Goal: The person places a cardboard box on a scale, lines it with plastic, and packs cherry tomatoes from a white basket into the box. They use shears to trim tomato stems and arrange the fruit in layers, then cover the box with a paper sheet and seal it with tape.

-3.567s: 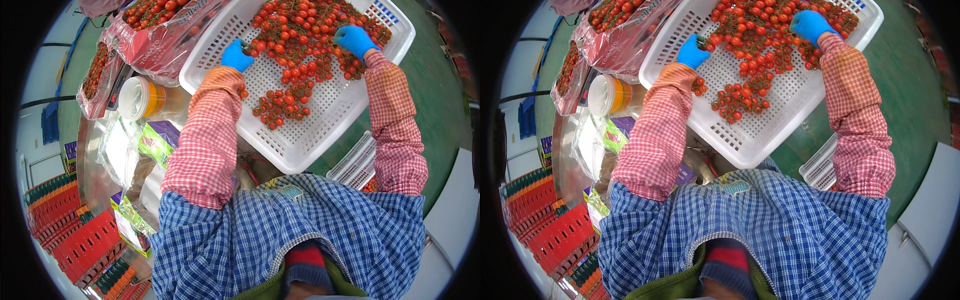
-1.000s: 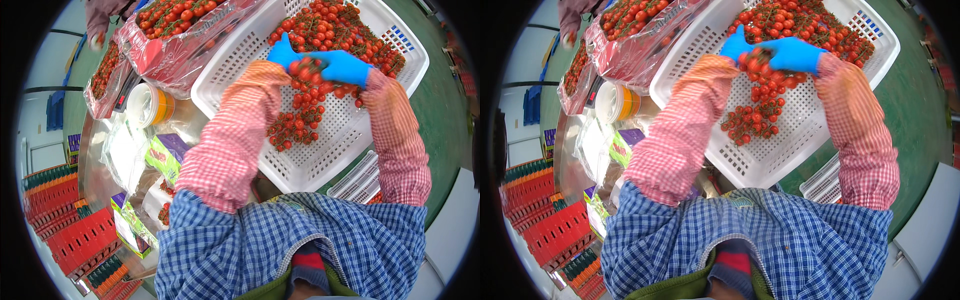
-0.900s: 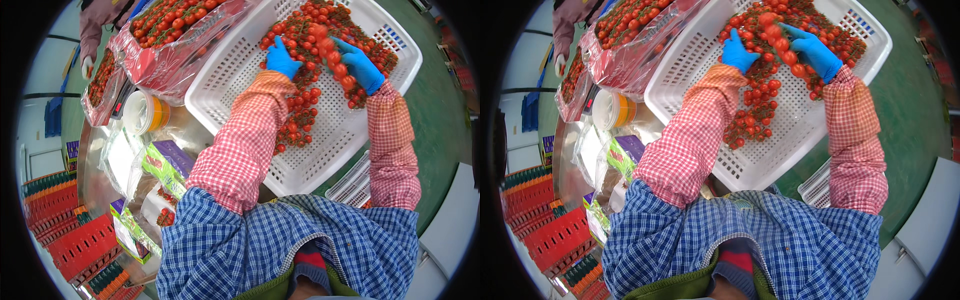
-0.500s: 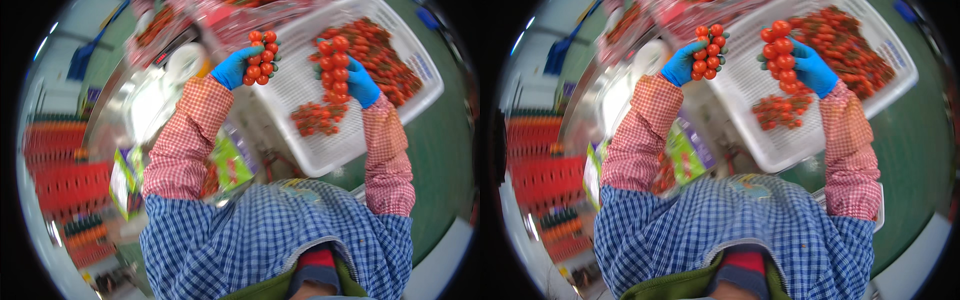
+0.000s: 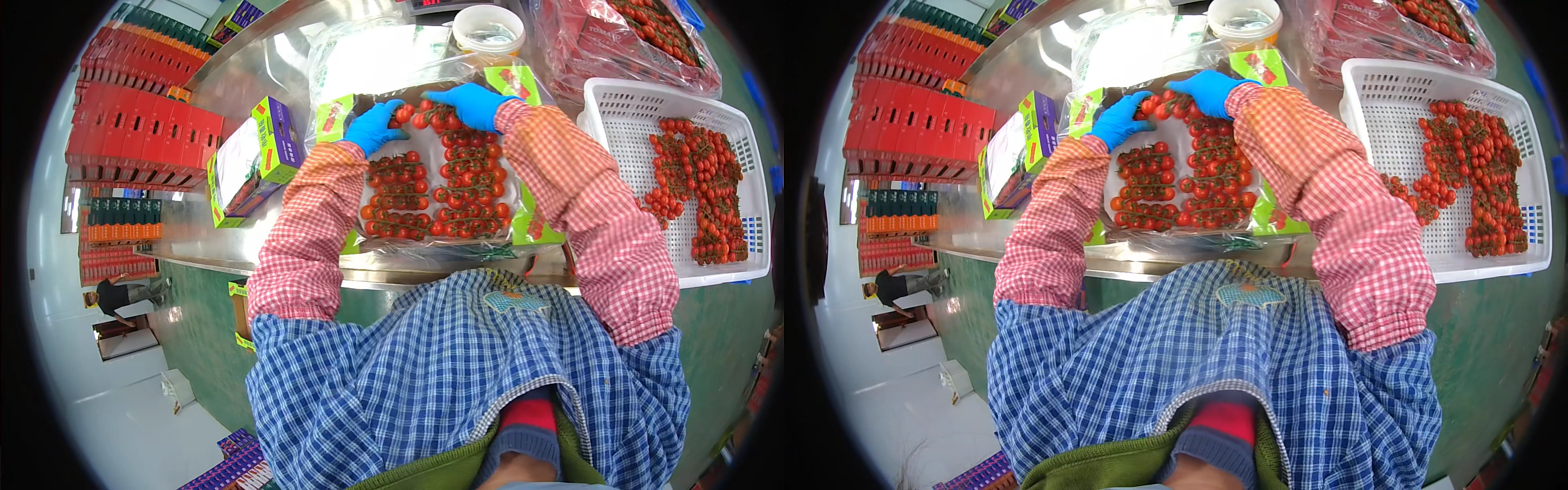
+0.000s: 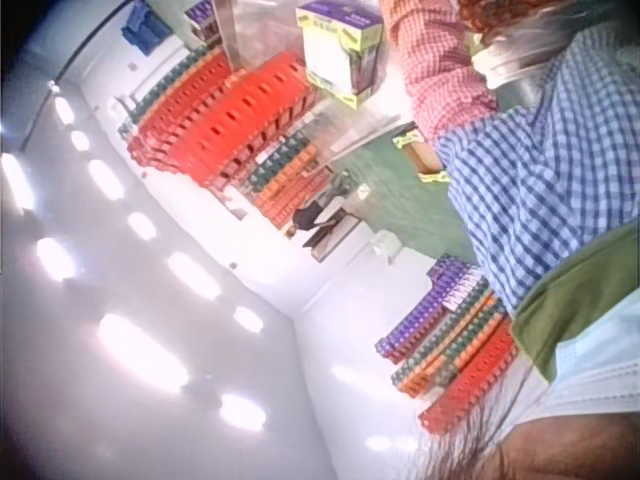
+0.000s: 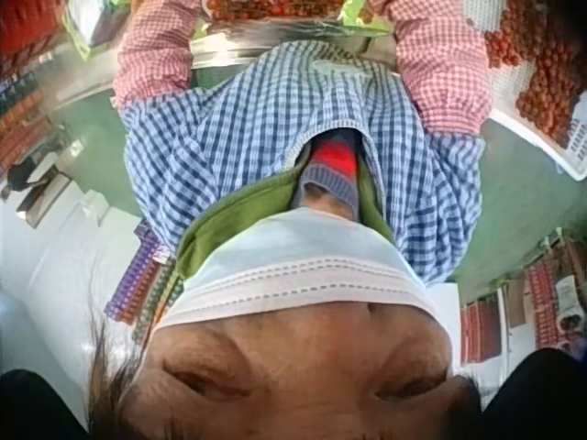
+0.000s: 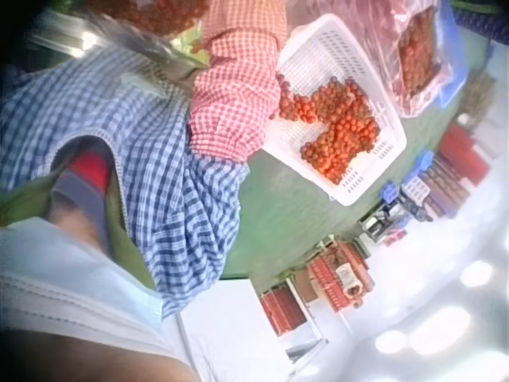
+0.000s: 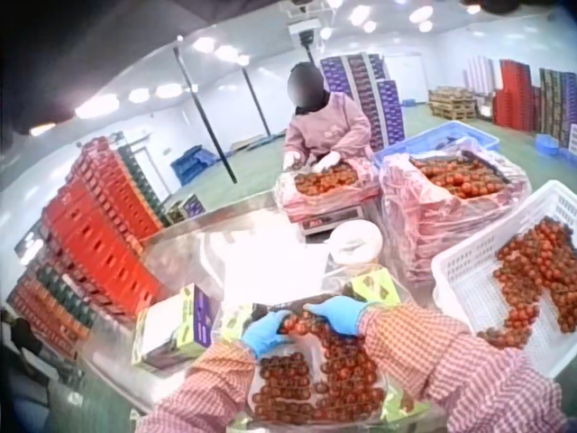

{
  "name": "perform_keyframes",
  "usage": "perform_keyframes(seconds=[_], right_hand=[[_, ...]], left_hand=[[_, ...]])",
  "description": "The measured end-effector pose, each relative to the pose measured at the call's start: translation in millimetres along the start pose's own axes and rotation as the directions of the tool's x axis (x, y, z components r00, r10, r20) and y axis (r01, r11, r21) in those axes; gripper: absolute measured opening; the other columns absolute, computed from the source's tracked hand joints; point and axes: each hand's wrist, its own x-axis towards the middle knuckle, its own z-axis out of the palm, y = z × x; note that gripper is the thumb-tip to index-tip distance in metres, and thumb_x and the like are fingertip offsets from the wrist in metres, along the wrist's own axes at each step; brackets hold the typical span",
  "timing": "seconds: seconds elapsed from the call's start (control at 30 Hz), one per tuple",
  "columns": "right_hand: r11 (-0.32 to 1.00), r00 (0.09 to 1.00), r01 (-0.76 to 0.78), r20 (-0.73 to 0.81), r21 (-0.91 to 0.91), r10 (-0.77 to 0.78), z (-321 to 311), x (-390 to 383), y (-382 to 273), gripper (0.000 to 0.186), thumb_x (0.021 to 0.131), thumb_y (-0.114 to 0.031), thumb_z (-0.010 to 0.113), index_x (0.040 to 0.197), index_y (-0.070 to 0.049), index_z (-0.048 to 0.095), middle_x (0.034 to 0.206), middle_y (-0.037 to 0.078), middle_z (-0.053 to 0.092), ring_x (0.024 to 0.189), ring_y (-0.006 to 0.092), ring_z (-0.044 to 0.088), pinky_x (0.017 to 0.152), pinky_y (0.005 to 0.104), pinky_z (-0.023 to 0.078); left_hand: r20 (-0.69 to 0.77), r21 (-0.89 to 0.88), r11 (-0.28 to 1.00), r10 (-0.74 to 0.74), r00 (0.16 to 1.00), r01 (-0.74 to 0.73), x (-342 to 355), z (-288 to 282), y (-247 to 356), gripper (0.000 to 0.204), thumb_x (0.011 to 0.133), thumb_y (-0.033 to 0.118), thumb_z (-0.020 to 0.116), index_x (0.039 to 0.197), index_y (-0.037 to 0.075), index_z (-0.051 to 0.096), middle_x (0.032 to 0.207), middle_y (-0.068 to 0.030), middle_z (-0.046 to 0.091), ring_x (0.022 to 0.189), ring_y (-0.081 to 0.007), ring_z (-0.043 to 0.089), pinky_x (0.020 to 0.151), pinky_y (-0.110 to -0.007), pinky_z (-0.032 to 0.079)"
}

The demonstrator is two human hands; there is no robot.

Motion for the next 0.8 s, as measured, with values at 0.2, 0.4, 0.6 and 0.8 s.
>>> perform_keyframes(seconds=[0.2,0.4,0.6,0.8], right_hand=[[0.687,0.989,-0.145,-0.102,-0.712,0.102,27.5,6.8,62.3,0.049,0.082,-0.004,0.045,0.13,-0.016,0.039,0.085,0.017,0.062,0.072,0.0304,0.063,0.06,0.039,0.051],[0.897,0.957,-0.182,-0.281,-0.403,0.068,48.6,15.3,71.7,0.048,0.08,-0.013,0.048,0.127,-0.014,0.041,0.102,0.02,0.056,0.094,0.0358,0.055,0.077,0.0474,0.046],[0.835,0.726,0.394,-0.426,-0.384,-0.539,23.1,-34.4,33.1,0.036,0.076,-0.019,0.053,0.111,-0.017,0.056,0.107,0.009,0.053,0.102,0.0276,0.052,0.082,0.0406,0.044],[0.875,0.696,-0.472,-0.565,0.104,0.443,-82.4,-231.0,160.6,0.032,0.088,-0.032,0.046,0.111,-0.014,0.06,0.109,0.007,0.061,0.092,0.0248,0.06,0.081,0.0351,0.047]], left_hand=[[-0.013,0.155,0.915,0.378,0.926,-0.371,32.9,52.7,-18.9,0.058,0.082,0.043,0.053,0.13,0.015,0.036,0.115,-0.0212,0.047,0.102,-0.0376,0.05,0.085,-0.045,0.042],[0.145,0.207,0.916,0.319,0.936,-0.344,41.5,28.7,-41.8,0.058,0.084,0.022,0.051,0.137,0.02,0.029,0.126,-0.0292,0.037,0.112,-0.0443,0.042,0.093,-0.044,0.038],[-0.071,0.247,0.939,0.263,0.962,-0.239,51.9,-24.9,-5.8,0.05,0.082,0.018,0.055,0.129,0.008,0.04,0.12,-0.0203,0.05,0.106,-0.0336,0.052,0.087,-0.04,0.042],[-0.122,-0.216,0.786,0.567,0.814,-0.58,122.2,-13.7,157.6,0.033,0.083,0.009,0.053,0.116,0.007,0.054,0.106,-0.0159,0.058,0.096,-0.028,0.057,0.082,-0.034,0.045]])
